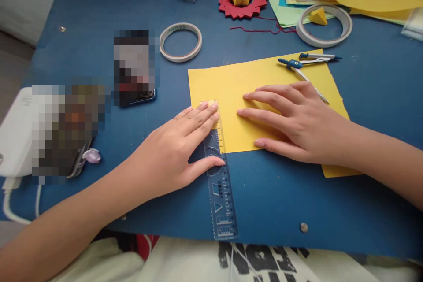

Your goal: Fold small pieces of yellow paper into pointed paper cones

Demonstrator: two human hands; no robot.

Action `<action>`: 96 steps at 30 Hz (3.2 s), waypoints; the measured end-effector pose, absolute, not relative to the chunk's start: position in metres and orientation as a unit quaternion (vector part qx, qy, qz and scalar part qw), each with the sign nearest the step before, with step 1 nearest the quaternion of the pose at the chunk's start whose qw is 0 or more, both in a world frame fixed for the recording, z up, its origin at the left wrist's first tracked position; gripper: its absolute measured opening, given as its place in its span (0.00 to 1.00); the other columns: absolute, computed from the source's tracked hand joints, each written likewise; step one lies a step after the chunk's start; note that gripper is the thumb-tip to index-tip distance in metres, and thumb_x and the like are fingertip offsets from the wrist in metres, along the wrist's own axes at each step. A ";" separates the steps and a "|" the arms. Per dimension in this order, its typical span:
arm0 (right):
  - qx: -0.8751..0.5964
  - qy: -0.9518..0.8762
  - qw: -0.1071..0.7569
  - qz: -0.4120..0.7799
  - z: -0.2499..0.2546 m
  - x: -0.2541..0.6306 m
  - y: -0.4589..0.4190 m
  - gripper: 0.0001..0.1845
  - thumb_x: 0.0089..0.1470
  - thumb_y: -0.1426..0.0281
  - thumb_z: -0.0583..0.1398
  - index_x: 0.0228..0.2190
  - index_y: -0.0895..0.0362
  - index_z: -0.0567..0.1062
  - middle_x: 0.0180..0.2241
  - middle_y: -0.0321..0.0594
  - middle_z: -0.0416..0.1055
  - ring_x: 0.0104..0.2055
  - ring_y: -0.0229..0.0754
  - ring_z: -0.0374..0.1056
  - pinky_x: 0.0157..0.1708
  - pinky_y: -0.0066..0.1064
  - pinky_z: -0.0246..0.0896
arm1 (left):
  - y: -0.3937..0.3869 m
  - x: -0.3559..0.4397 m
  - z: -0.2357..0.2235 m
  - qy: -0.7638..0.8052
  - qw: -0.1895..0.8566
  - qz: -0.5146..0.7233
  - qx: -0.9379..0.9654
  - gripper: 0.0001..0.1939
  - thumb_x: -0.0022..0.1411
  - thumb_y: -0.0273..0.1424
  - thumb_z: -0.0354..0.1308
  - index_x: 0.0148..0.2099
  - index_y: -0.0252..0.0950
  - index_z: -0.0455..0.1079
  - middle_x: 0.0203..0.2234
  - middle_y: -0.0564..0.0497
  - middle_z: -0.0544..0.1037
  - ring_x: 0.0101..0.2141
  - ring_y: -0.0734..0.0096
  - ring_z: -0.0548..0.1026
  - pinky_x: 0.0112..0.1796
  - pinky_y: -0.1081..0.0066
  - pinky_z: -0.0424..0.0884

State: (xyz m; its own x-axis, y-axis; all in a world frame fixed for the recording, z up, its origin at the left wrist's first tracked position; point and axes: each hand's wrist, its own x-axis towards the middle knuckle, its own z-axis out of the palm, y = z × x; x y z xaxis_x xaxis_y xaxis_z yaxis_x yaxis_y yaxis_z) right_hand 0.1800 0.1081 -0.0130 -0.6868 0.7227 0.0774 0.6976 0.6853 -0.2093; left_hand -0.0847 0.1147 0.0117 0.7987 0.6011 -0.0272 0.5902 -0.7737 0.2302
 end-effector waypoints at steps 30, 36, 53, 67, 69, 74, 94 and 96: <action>-0.386 -0.920 0.057 0.048 -0.011 0.179 0.108 0.26 0.61 0.56 0.46 0.57 0.51 0.60 0.60 0.45 0.55 0.61 0.54 0.52 0.54 0.51 0.45 | 0.114 -0.088 0.010 0.314 0.109 0.031 0.943 0.34 0.63 0.45 0.50 0.63 0.27 0.54 0.62 0.42 0.57 0.62 0.61 0.54 0.62 0.61 0.53; -0.386 -0.920 0.057 0.045 -0.011 0.180 0.108 0.26 0.61 0.56 0.46 0.57 0.51 0.60 0.60 0.45 0.55 0.60 0.54 0.52 0.54 0.51 0.45 | 0.115 -0.087 0.008 0.313 0.112 0.032 0.943 0.34 0.63 0.45 0.50 0.63 0.28 0.54 0.62 0.43 0.57 0.62 0.61 0.55 0.61 0.61 0.53; -0.381 -0.922 0.053 0.039 -0.011 0.180 0.108 0.26 0.61 0.57 0.47 0.57 0.51 0.59 0.60 0.45 0.55 0.60 0.54 0.52 0.53 0.52 0.46 | 0.114 -0.085 0.009 0.317 0.112 0.036 0.941 0.33 0.62 0.44 0.51 0.62 0.26 0.55 0.62 0.41 0.57 0.62 0.60 0.55 0.62 0.61 0.53; -0.381 -0.921 0.057 0.049 -0.011 0.180 0.109 0.26 0.60 0.57 0.48 0.57 0.51 0.59 0.61 0.46 0.55 0.60 0.55 0.52 0.54 0.53 0.45 | 0.114 -0.086 0.010 0.318 0.110 0.033 0.941 0.33 0.62 0.44 0.51 0.62 0.26 0.55 0.61 0.42 0.57 0.62 0.61 0.55 0.62 0.61 0.54; -0.382 -0.921 0.058 0.048 -0.011 0.180 0.108 0.26 0.60 0.57 0.48 0.57 0.51 0.59 0.61 0.46 0.55 0.60 0.56 0.52 0.54 0.53 0.45 | 0.114 -0.086 0.010 0.317 0.110 0.035 0.941 0.33 0.63 0.44 0.51 0.62 0.27 0.55 0.61 0.42 0.57 0.62 0.61 0.55 0.61 0.60 0.54; -0.382 -0.921 0.054 0.046 -0.010 0.179 0.108 0.26 0.59 0.58 0.49 0.58 0.50 0.59 0.61 0.45 0.55 0.60 0.56 0.52 0.53 0.54 0.47 | 0.114 -0.085 0.010 0.317 0.115 0.036 0.941 0.33 0.63 0.44 0.50 0.63 0.28 0.55 0.62 0.41 0.57 0.62 0.60 0.55 0.61 0.59 0.54; -0.381 -0.922 0.054 0.041 -0.011 0.180 0.109 0.26 0.59 0.57 0.49 0.58 0.50 0.58 0.60 0.46 0.55 0.60 0.55 0.53 0.53 0.53 0.47 | 0.114 -0.084 0.010 0.314 0.109 0.031 0.943 0.32 0.63 0.44 0.50 0.62 0.28 0.55 0.61 0.42 0.57 0.62 0.61 0.56 0.61 0.59 0.55; -0.376 -0.925 0.053 0.031 -0.010 0.179 0.108 0.28 0.59 0.55 0.49 0.57 0.52 0.59 0.60 0.48 0.56 0.60 0.56 0.53 0.52 0.53 0.48 | 0.114 -0.084 0.010 0.315 0.108 0.032 0.942 0.32 0.63 0.44 0.51 0.62 0.28 0.56 0.61 0.41 0.57 0.61 0.60 0.56 0.61 0.59 0.55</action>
